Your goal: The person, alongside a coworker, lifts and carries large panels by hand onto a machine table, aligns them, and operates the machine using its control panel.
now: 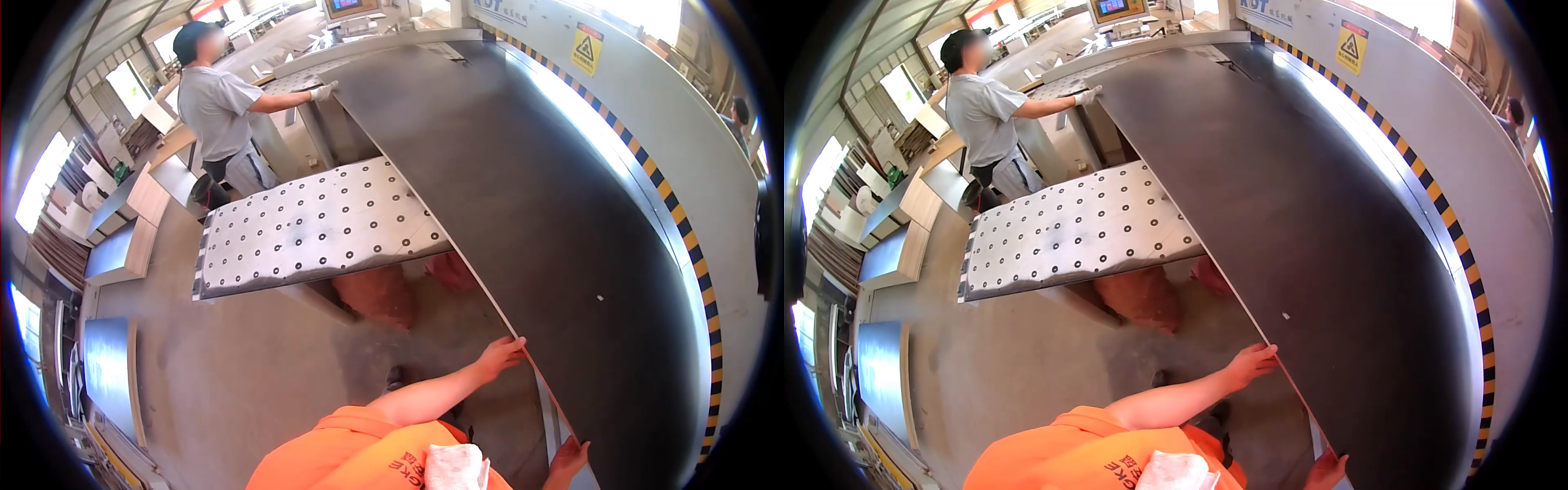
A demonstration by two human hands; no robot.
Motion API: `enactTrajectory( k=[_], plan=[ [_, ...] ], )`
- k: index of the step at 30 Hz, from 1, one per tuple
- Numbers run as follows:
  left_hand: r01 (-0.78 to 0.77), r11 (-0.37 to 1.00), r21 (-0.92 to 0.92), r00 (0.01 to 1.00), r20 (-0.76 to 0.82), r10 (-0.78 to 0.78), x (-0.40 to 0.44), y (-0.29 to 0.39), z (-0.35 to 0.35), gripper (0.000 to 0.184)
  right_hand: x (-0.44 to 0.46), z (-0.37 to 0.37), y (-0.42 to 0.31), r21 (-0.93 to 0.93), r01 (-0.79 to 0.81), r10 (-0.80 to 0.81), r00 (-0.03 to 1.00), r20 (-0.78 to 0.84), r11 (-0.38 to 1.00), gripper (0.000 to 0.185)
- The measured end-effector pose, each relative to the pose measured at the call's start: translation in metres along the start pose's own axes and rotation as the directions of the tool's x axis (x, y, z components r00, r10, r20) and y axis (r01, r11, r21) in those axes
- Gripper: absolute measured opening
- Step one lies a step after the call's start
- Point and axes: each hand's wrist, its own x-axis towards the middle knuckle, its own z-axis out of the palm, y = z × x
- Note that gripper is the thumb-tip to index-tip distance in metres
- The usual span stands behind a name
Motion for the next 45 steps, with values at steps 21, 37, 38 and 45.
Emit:
enactTrajectory(
  k=[21, 37, 38, 45],
  plan=[
    [-0.078, 0.996, -0.038, 0.936, -0.348, 0.06, -0.119, 0.008, -0.077, 0.031, -0.038, -0.107, -0.059, -0.146, -0.729, 0.676, 0.678, -0.287, 0.669, 0.053],
    [0.243, 0.782, 0.574, 0.856, -0.507, 0.106, -0.195, 0.134, -0.214, 0.055, -0.067, 0.073, 0.037, -0.611, -0.673, 0.794, 0.597, -0.117, 0.417, 0.054],
    [0.251, 0.788, 0.563, 0.849, -0.519, 0.1, -0.198, 0.146, -0.221, 0.055, -0.069, 0.086, 0.046, -0.635, -0.659, 0.799, 0.592, -0.107, 0.403, 0.054],
    [0.261, 0.779, 0.57, 0.806, -0.573, 0.149, -0.186, 0.23, -0.276, 0.054, -0.07, 0.18, 0.101, -0.766, -0.542, 0.832, 0.555, -0.017, 0.346, 0.055]
  ],
)
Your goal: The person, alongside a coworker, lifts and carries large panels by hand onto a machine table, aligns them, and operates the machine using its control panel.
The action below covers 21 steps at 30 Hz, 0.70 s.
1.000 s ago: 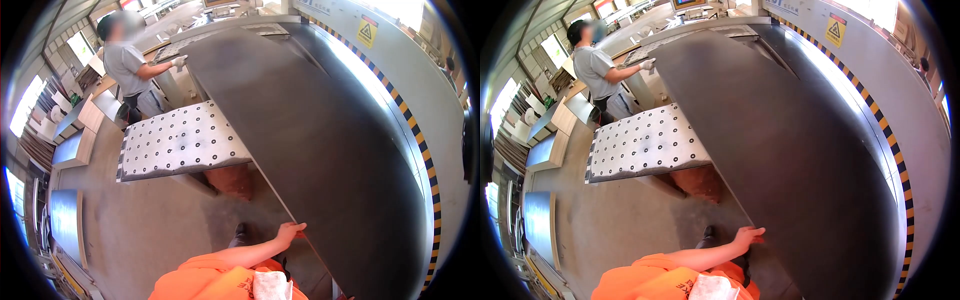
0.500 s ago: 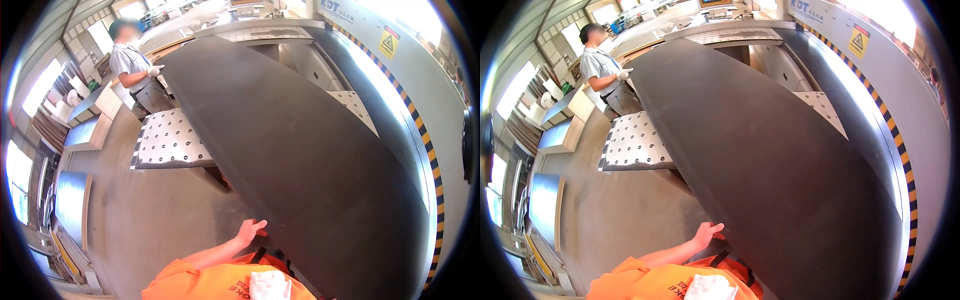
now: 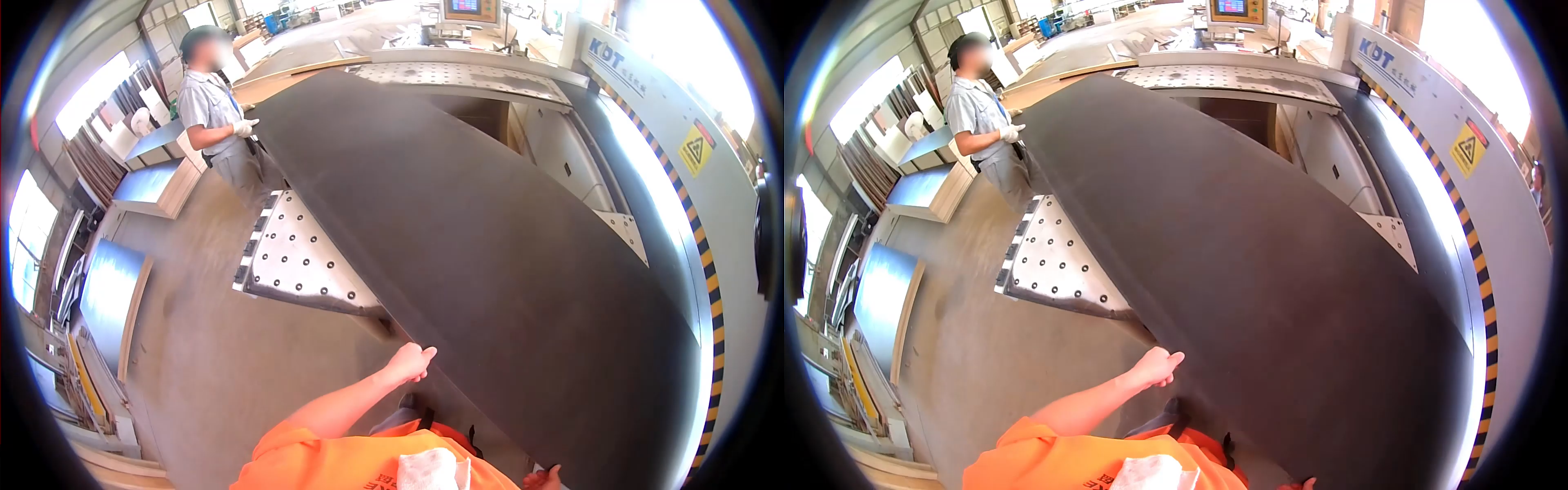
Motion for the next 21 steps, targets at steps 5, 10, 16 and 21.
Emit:
enactTrajectory(
  k=[5, 10, 16, 21],
  plan=[
    [-0.05, 0.999, 0.014, 0.998, -0.025, 0.051, 0.05, 0.033, -0.049, 0.058, 0.06, 0.053, -0.054, 0.015, 0.199, -0.19, 0.953, -0.237, 0.98, 0.046],
    [-0.023, 0.998, -0.056, 0.999, -0.037, 0.021, 0.116, 0.076, -0.076, 0.049, 0.122, 0.1, -0.136, -0.024, 0.272, -0.264, 0.904, -0.336, 0.962, 0.048],
    [0.012, 0.975, -0.222, 1.0, -0.02, -0.017, 0.198, 0.13, -0.09, 0.041, 0.156, 0.2, -0.26, -0.151, 0.224, -0.267, 0.88, -0.392, 0.963, 0.047],
    [0.038, 0.909, -0.415, 0.998, -0.026, -0.053, 0.264, 0.188, -0.086, 0.039, 0.218, 0.234, -0.375, -0.253, 0.248, -0.322, 0.893, -0.314, 0.935, 0.045]
  ],
)
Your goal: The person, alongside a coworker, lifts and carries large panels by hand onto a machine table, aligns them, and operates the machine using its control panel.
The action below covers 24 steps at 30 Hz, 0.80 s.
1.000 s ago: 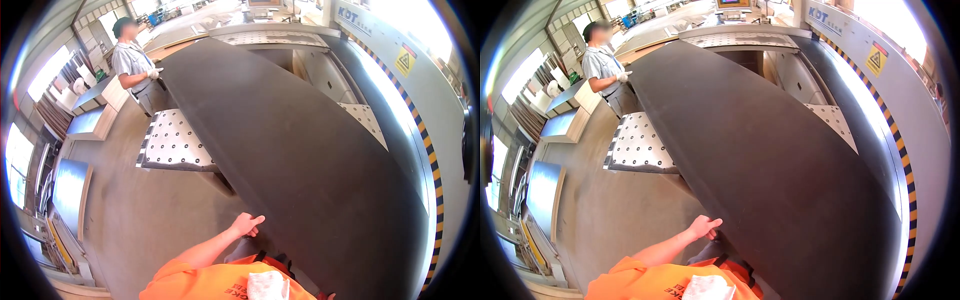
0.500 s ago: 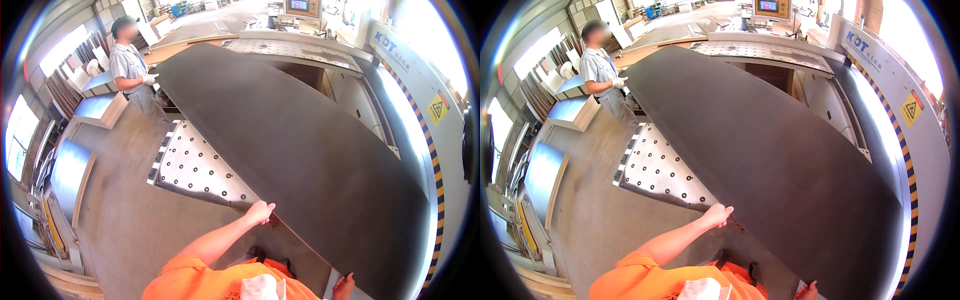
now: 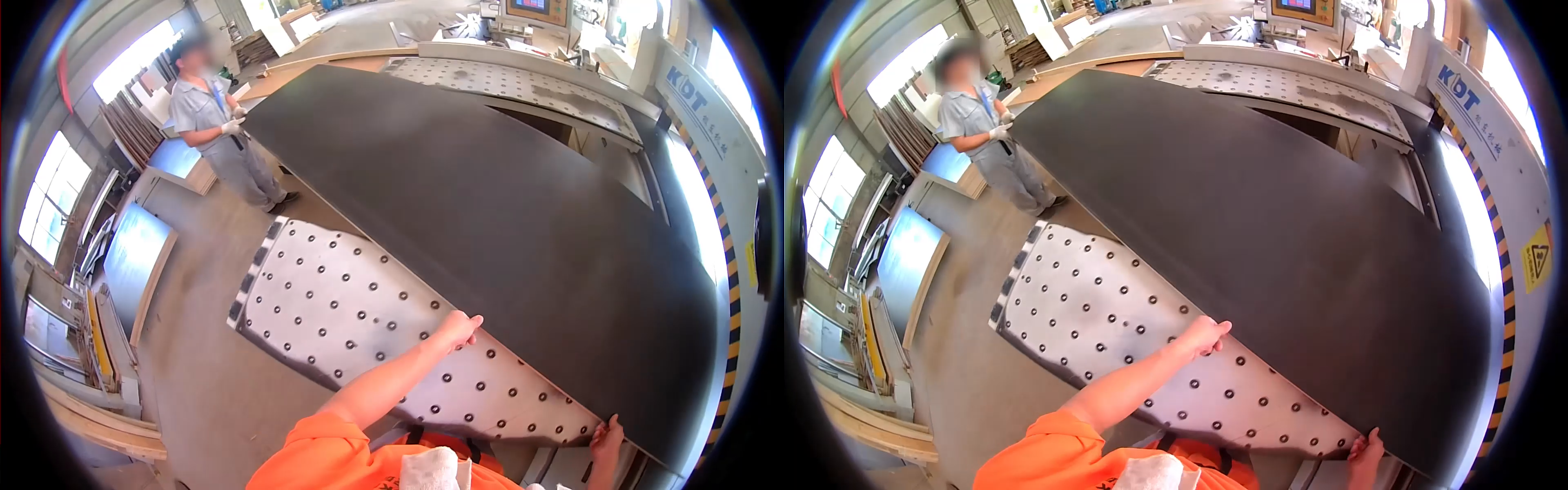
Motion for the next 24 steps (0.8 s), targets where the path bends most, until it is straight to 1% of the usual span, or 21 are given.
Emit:
enactTrajectory(
  k=[1, 4, 6, 8, 9, 11, 12, 13, 15, 16, 17, 20, 21, 23, 24],
  plan=[
    [0.024, 1.0, 0.015, 1.0, 0.004, -0.024, 0.013, 0.013, 0.004, 0.038, 0.003, 0.02, -0.025, -0.045, -0.052, 0.047, 0.993, -0.112, 0.998, 0.042],
    [0.032, 0.999, -0.015, 0.999, -0.021, -0.033, 0.036, 0.061, 0.019, 0.038, 0.042, 0.046, -0.085, -0.127, 0.049, -0.054, 0.998, -0.034, 0.991, 0.04],
    [0.026, 0.998, -0.051, 0.999, -0.024, -0.027, 0.059, 0.086, 0.029, 0.036, 0.055, 0.074, -0.127, -0.154, 0.051, -0.06, 0.997, -0.052, 0.987, 0.039],
    [0.037, 0.995, -0.093, 0.997, -0.06, -0.043, 0.083, 0.113, 0.04, 0.035, 0.094, 0.089, -0.159, -0.139, 0.091, -0.089, 0.996, 0.019, 0.986, 0.04],
    [0.023, 0.991, -0.129, 0.998, -0.06, -0.031, 0.098, 0.122, 0.044, 0.034, 0.111, 0.098, -0.174, -0.161, 0.114, -0.111, 0.993, 0.03, 0.98, 0.041],
    [-0.024, 0.987, -0.157, 0.994, -0.11, 0.007, 0.119, 0.146, 0.051, 0.034, 0.135, 0.126, -0.207, -0.191, 0.163, -0.155, 0.986, 0.054, 0.968, 0.042],
    [-0.049, 0.984, -0.17, 0.991, -0.134, 0.026, 0.129, 0.157, 0.054, 0.034, 0.162, 0.133, -0.223, -0.22, 0.19, -0.179, 0.981, 0.069, 0.957, 0.043],
    [-0.067, 0.988, -0.139, 0.986, -0.16, 0.044, 0.141, 0.168, 0.054, 0.035, 0.182, 0.144, -0.236, -0.249, 0.216, -0.201, 0.976, 0.084, 0.944, 0.044],
    [-0.114, 0.982, -0.154, 0.983, -0.163, 0.088, 0.166, 0.187, 0.049, 0.035, 0.19, 0.183, -0.264, -0.262, 0.265, -0.252, 0.964, 0.081, 0.928, 0.043],
    [-0.138, 0.977, -0.161, 0.98, -0.165, 0.111, 0.178, 0.195, 0.046, 0.035, 0.207, 0.198, -0.277, -0.248, 0.255, -0.243, 0.967, 0.08, 0.935, 0.045],
    [-0.206, 0.969, -0.133, 0.974, -0.128, 0.189, 0.187, 0.198, 0.038, 0.034, 0.222, 0.214, -0.29, -0.235, 0.246, -0.233, 0.969, 0.082, 0.94, 0.046],
    [-0.279, 0.955, -0.101, 0.958, -0.102, 0.269, 0.2, 0.195, 0.017, 0.033, 0.231, 0.278, -0.319, -0.227, 0.334, -0.334, 0.942, 0.038, 0.915, 0.038],
    [-0.294, 0.949, -0.111, 0.955, -0.071, 0.287, 0.197, 0.187, 0.006, 0.029, 0.239, 0.296, -0.33, -0.212, 0.345, -0.341, 0.938, 0.059, 0.914, 0.037],
    [-0.368, 0.927, -0.073, 0.927, -0.102, 0.36, 0.178, 0.163, -0.019, 0.027, 0.258, 0.333, -0.347, -0.179, 0.36, -0.346, 0.932, 0.108, 0.915, 0.036],
    [-0.4, 0.915, -0.051, 0.912, -0.119, 0.392, 0.163, 0.151, -0.033, 0.026, 0.26, 0.352, -0.355, -0.204, 0.362, -0.333, 0.929, 0.163, 0.91, 0.035]
  ],
)
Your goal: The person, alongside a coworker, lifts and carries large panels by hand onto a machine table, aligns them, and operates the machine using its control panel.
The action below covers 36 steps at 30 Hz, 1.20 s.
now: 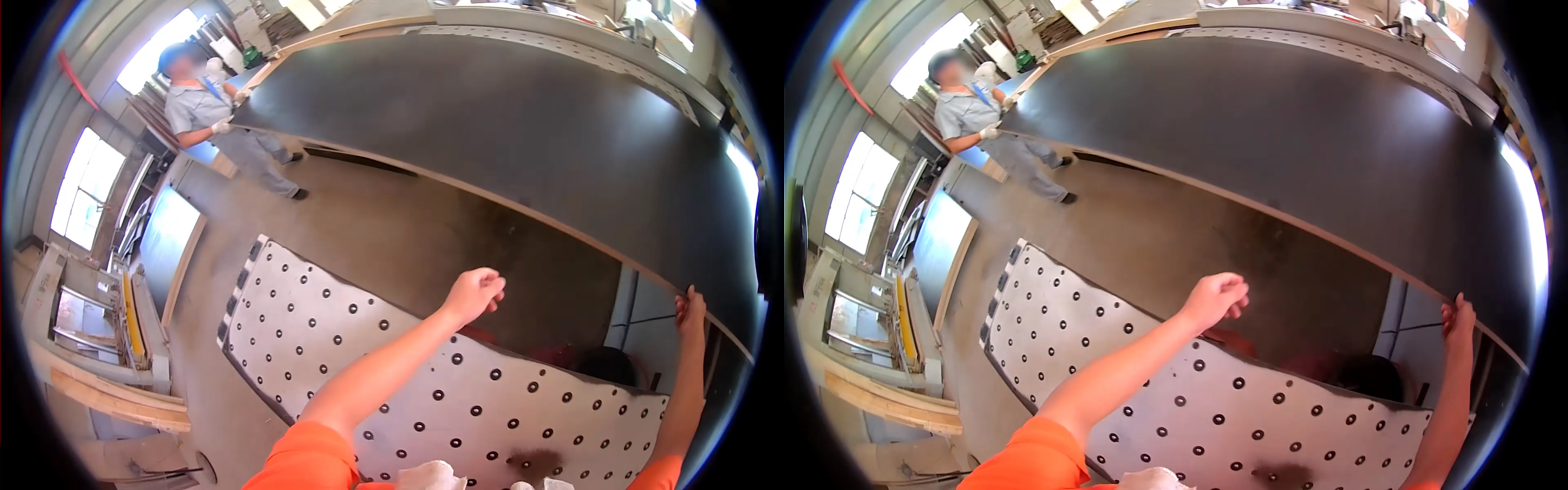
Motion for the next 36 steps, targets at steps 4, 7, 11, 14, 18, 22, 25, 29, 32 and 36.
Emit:
enactTrajectory(
  k=[4, 7, 11, 14, 18, 22, 25, 29, 32, 36],
  plan=[
    [-0.088, 0.99, -0.106, 0.957, -0.285, 0.055, -0.1, -0.012, -0.072, 0.032, 0.064, 0.073, -0.024, 0.025, 0.039, -0.039, 0.999, 0.011, 0.999, 0.035],
    [-0.079, 0.996, -0.047, 0.885, -0.462, 0.048, -0.193, -0.032, -0.133, 0.033, 0.058, 0.137, -0.027, 0.108, 0.172, -0.176, 0.984, 0.029, 0.979, 0.038],
    [-0.056, 0.998, -0.035, 0.654, -0.756, 0.01, -0.329, -0.067, -0.203, 0.025, -0.054, 0.261, 0.017, 0.016, 0.352, -0.335, 0.875, 0.35, 0.936, 0.04],
    [-0.062, 0.998, 0.028, 0.451, -0.891, 0.053, -0.428, -0.138, -0.262, 0.02, -0.256, 0.354, 0.053, 0.035, 0.525, -0.445, 0.681, 0.581, 0.85, 0.027],
    [-0.005, 0.995, -0.1, 0.245, -0.965, -0.096, -0.533, -0.195, -0.311, 0.017, -0.436, 0.448, 0.128, 0.097, 0.589, -0.373, 0.368, 0.852, 0.802, 0.024],
    [0.208, 0.974, -0.084, 0.29, -0.946, -0.144, -0.644, -0.264, -0.375, 0.019, -0.583, 0.524, 0.212, 0.128, 0.735, -0.405, 0.212, 0.889, 0.666, 0.024],
    [0.003, 0.96, -0.279, 0.187, -0.943, -0.274, -0.703, -0.299, -0.425, 0.019, -0.679, 0.556, 0.261, -0.015, 0.971, -0.527, 0.143, 0.838, 0.24, 0.03],
    [-0.084, 0.945, -0.315, 0.143, -0.943, -0.302, -0.752, -0.306, -0.497, 0.02, -0.744, 0.582, 0.311, -0.183, 0.982, -0.583, 0.12, 0.804, -0.049, 0.045],
    [-0.113, 0.946, -0.305, 0.202, -0.939, -0.278, -0.742, -0.296, -0.555, 0.021, -0.772, 0.584, 0.322, -0.287, 0.95, -0.626, 0.151, 0.765, -0.122, 0.048],
    [-0.16, 0.96, -0.23, 0.37, -0.915, -0.158, -0.705, -0.249, -0.655, 0.022, -0.784, 0.59, 0.319, -0.313, 0.942, -0.62, 0.173, 0.765, -0.123, 0.049]
  ],
)
